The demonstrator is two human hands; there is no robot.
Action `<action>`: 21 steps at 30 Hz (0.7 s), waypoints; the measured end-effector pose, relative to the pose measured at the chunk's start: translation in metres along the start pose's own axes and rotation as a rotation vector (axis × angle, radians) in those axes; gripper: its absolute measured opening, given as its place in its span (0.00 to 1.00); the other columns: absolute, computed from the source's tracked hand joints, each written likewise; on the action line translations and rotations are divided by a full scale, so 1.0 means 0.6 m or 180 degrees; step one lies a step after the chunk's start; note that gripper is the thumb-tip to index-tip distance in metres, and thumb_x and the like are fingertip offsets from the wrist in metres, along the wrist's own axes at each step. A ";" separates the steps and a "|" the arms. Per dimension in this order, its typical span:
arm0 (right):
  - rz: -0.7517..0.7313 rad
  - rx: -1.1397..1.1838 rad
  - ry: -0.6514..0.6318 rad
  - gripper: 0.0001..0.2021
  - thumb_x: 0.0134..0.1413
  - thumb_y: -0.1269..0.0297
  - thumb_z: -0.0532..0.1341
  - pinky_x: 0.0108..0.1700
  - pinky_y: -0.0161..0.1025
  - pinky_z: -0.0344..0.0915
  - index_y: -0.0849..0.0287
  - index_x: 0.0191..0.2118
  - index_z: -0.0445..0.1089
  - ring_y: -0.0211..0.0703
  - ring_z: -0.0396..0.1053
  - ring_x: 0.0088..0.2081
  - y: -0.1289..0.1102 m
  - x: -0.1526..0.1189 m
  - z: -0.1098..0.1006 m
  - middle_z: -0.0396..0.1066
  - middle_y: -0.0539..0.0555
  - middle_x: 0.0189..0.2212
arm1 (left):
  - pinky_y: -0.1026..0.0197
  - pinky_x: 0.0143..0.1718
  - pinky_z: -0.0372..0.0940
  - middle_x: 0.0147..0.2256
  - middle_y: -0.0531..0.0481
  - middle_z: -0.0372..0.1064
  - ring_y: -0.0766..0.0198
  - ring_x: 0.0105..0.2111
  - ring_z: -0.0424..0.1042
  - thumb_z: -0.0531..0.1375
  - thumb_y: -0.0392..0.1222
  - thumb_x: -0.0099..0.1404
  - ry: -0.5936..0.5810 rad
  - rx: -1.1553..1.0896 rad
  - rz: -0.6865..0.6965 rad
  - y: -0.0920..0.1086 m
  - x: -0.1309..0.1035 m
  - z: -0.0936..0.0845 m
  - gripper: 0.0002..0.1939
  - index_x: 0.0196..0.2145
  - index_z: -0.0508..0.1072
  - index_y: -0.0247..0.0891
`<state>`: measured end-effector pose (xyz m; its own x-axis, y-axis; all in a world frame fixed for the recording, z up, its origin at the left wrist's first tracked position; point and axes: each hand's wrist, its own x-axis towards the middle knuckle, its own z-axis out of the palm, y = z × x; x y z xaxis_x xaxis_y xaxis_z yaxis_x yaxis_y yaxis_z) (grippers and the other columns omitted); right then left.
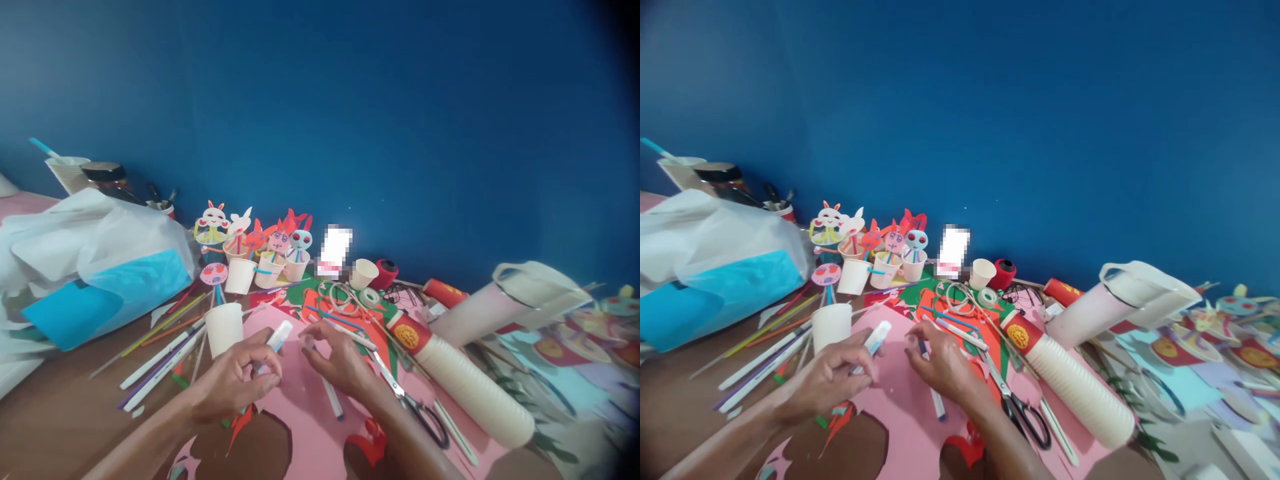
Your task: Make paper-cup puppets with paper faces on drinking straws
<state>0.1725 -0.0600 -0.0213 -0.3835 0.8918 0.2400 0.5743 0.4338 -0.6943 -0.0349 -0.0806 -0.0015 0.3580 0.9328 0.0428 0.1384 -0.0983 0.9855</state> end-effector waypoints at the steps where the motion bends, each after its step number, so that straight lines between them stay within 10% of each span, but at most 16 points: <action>1: 0.0016 -0.0038 0.0053 0.07 0.53 0.68 0.54 0.37 0.37 0.60 0.57 0.38 0.65 0.41 0.66 0.34 -0.004 0.001 -0.011 0.69 0.52 0.33 | 0.64 0.33 0.59 0.26 0.51 0.64 0.63 0.29 0.64 0.59 0.34 0.49 -0.0112 0.0235 -0.0019 -0.001 0.000 0.004 0.05 0.20 0.74 0.38; 9: -0.0608 -0.0439 -0.0026 0.07 0.56 0.64 0.55 0.40 0.38 0.60 0.59 0.38 0.67 0.43 0.64 0.38 -0.014 0.000 -0.037 0.69 0.55 0.34 | 0.69 0.24 0.54 0.29 0.53 0.58 0.72 0.24 0.59 0.52 0.30 0.51 -0.1192 0.1013 -0.0194 0.023 0.003 0.024 0.08 0.23 0.70 0.36; 21: -0.0985 -0.0856 -0.0535 0.10 0.57 0.64 0.53 0.41 0.37 0.59 0.58 0.43 0.66 0.41 0.64 0.38 -0.025 -0.009 -0.051 0.68 0.55 0.35 | 0.69 0.23 0.52 0.27 0.54 0.59 0.71 0.23 0.58 0.52 0.30 0.49 -0.1144 0.0963 -0.0263 -0.020 -0.006 0.025 0.08 0.22 0.71 0.36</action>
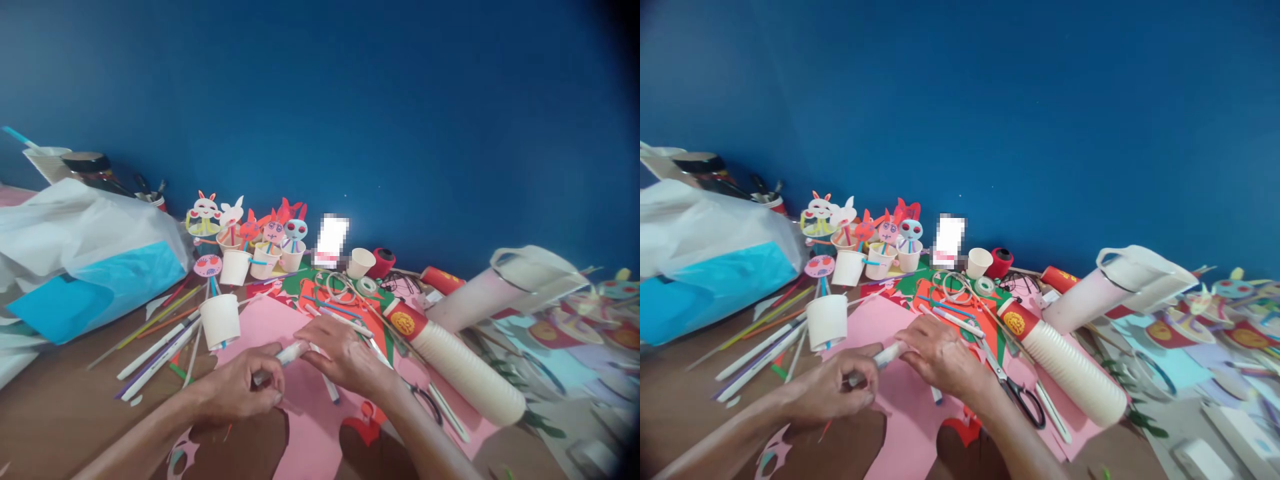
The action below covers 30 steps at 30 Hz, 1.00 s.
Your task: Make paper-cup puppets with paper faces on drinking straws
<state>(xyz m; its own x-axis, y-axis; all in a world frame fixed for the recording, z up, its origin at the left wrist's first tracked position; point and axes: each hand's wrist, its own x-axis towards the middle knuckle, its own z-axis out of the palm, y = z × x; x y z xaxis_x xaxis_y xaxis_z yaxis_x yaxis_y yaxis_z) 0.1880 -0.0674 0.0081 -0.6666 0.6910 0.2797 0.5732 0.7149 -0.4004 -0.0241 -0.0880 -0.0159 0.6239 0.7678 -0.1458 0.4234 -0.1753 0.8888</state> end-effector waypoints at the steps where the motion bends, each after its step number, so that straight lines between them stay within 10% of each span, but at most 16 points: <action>1: -0.0018 0.0028 -0.0027 0.09 0.58 0.64 0.53 0.41 0.36 0.59 0.58 0.42 0.66 0.41 0.64 0.39 0.000 -0.001 0.000 0.69 0.55 0.35 | 0.69 0.23 0.53 0.27 0.54 0.60 0.71 0.23 0.59 0.53 0.30 0.49 0.0014 -0.0058 -0.0025 -0.001 -0.001 0.001 0.08 0.22 0.71 0.36; 19: 0.0202 0.0494 -0.0392 0.09 0.55 0.62 0.56 0.35 0.31 0.58 0.56 0.40 0.70 0.36 0.66 0.32 0.007 -0.007 -0.015 0.71 0.50 0.29 | 0.68 0.19 0.54 0.23 0.52 0.69 0.70 0.19 0.62 0.59 0.38 0.52 -0.0177 -0.1827 -0.0561 0.002 0.009 0.011 0.03 0.24 0.68 0.36; 24: 0.1454 -0.0134 0.0176 0.11 0.54 0.58 0.54 0.32 0.30 0.58 0.57 0.34 0.71 0.36 0.66 0.30 0.085 -0.025 -0.035 0.70 0.49 0.28 | 0.66 0.24 0.59 0.38 0.44 0.69 0.63 0.33 0.68 0.60 0.40 0.53 0.0881 -0.2534 -0.0439 -0.004 0.019 0.003 0.07 0.22 0.68 0.35; 30: 0.2123 -0.0761 0.0319 0.10 0.53 0.61 0.54 0.32 0.32 0.55 0.58 0.30 0.70 0.40 0.66 0.32 0.136 -0.025 0.002 0.69 0.52 0.28 | 0.66 0.22 0.58 0.23 0.51 0.67 0.69 0.22 0.65 0.62 0.42 0.52 0.1269 -0.3095 -0.0809 -0.016 0.026 -0.001 0.09 0.26 0.66 0.34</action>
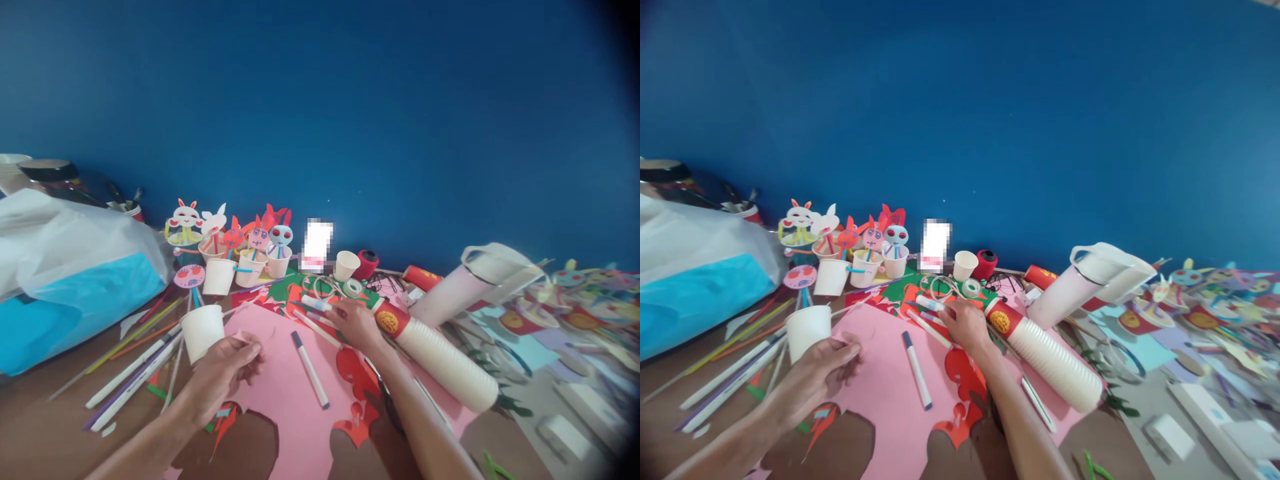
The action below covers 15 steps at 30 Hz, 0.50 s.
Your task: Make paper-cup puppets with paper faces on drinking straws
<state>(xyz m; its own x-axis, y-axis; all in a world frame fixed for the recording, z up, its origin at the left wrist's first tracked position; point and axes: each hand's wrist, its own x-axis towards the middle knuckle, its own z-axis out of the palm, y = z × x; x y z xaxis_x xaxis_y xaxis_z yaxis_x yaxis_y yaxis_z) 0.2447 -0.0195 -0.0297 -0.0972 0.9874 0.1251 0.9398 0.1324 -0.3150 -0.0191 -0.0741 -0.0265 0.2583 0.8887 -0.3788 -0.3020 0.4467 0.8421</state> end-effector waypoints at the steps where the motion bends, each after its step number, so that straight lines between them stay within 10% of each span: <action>1: 0.0024 -0.0023 0.0002 0.09 0.52 0.62 0.54 0.32 0.33 0.55 0.59 0.33 0.70 0.41 0.66 0.33 -0.002 0.000 0.005 0.70 0.53 0.29 | 0.66 0.22 0.57 0.23 0.52 0.67 0.69 0.21 0.64 0.62 0.42 0.52 0.0044 -0.0005 -0.0009 0.000 0.000 0.001 0.09 0.26 0.66 0.34; 6: 0.0144 -0.0037 -0.0031 0.19 0.52 0.67 0.54 0.34 0.35 0.56 0.61 0.51 0.59 0.43 0.67 0.34 -0.015 -0.007 -0.015 0.71 0.54 0.32 | 0.66 0.20 0.56 0.24 0.52 0.68 0.70 0.20 0.64 0.62 0.40 0.52 0.0103 -0.0066 0.0067 0.002 0.000 0.003 0.10 0.28 0.63 0.35; 15: -0.0839 -0.0126 -0.0898 0.10 0.53 0.68 0.52 0.31 0.33 0.52 0.57 0.28 0.70 0.38 0.67 0.31 -0.067 -0.047 -0.043 0.72 0.50 0.28 | 0.67 0.19 0.55 0.22 0.54 0.68 0.72 0.18 0.61 0.60 0.37 0.52 0.0116 -0.0189 0.0340 0.005 -0.001 0.005 0.08 0.26 0.60 0.37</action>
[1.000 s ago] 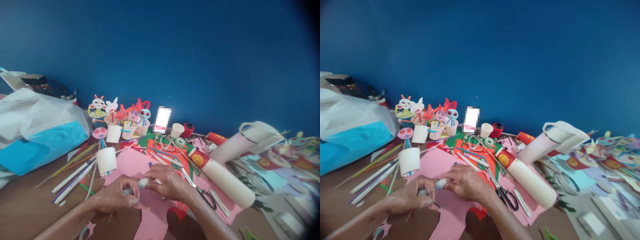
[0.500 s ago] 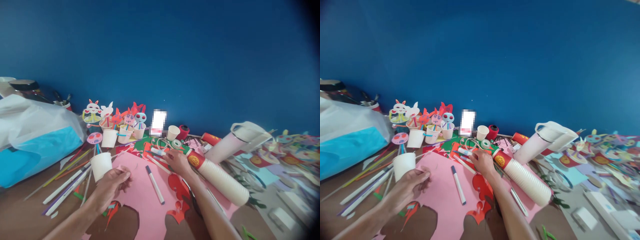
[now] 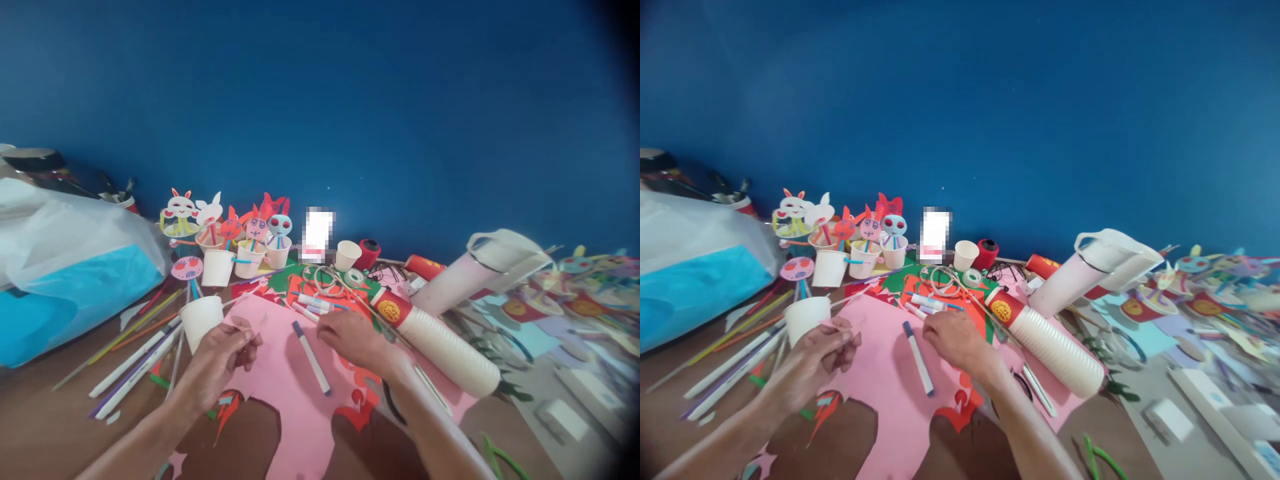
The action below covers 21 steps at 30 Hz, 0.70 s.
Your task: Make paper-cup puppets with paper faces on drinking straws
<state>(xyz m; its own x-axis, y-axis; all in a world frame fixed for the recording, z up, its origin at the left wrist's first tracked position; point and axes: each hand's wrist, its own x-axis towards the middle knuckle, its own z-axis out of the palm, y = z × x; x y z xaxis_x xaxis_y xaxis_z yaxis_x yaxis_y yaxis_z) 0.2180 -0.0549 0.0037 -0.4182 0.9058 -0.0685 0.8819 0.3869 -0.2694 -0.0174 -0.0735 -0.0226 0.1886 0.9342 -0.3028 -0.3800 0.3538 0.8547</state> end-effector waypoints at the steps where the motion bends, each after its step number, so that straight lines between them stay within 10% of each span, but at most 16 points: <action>1: -0.0050 -0.0092 -0.0106 0.09 0.52 0.67 0.53 0.31 0.33 0.52 0.58 0.27 0.70 0.39 0.67 0.31 -0.003 -0.001 0.005 0.72 0.50 0.27 | 0.67 0.19 0.55 0.22 0.54 0.67 0.72 0.18 0.61 0.59 0.37 0.53 -0.0033 -0.0016 0.0039 0.000 -0.001 0.000 0.08 0.26 0.61 0.36; 6: 0.0107 -0.0451 -0.0358 0.12 0.50 0.56 0.56 0.32 0.36 0.55 0.58 0.27 0.71 0.43 0.68 0.30 -0.021 -0.002 0.027 0.73 0.53 0.25 | 0.67 0.19 0.56 0.23 0.53 0.67 0.71 0.18 0.62 0.60 0.38 0.53 -0.0195 0.0050 -0.0027 -0.005 -0.006 0.003 0.08 0.26 0.62 0.36; 12: 0.0251 -0.0653 -0.0338 0.09 0.48 0.65 0.55 0.30 0.38 0.59 0.62 0.30 0.71 0.49 0.71 0.31 -0.059 0.001 0.039 0.74 0.59 0.28 | 0.67 0.18 0.56 0.24 0.54 0.65 0.71 0.18 0.61 0.62 0.38 0.50 -0.0059 0.0193 -0.0049 -0.003 -0.013 0.019 0.08 0.25 0.63 0.36; 21: 0.0657 -0.0631 0.0305 0.14 0.56 0.58 0.51 0.37 0.38 0.60 0.57 0.45 0.65 0.47 0.69 0.39 -0.016 0.012 0.008 0.71 0.58 0.37 | 0.68 0.18 0.55 0.17 0.57 0.61 0.72 0.17 0.59 0.62 0.38 0.50 -0.0094 0.0339 -0.0138 -0.009 -0.014 0.019 0.08 0.24 0.63 0.37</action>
<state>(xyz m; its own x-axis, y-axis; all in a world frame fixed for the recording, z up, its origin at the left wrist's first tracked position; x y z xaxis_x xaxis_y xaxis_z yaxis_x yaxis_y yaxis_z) 0.2057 -0.0528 0.0012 -0.2117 0.9773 -0.0088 0.9754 0.2106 -0.0656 -0.0067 -0.0836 -0.0197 0.2299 0.9159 -0.3291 -0.2729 0.3853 0.8815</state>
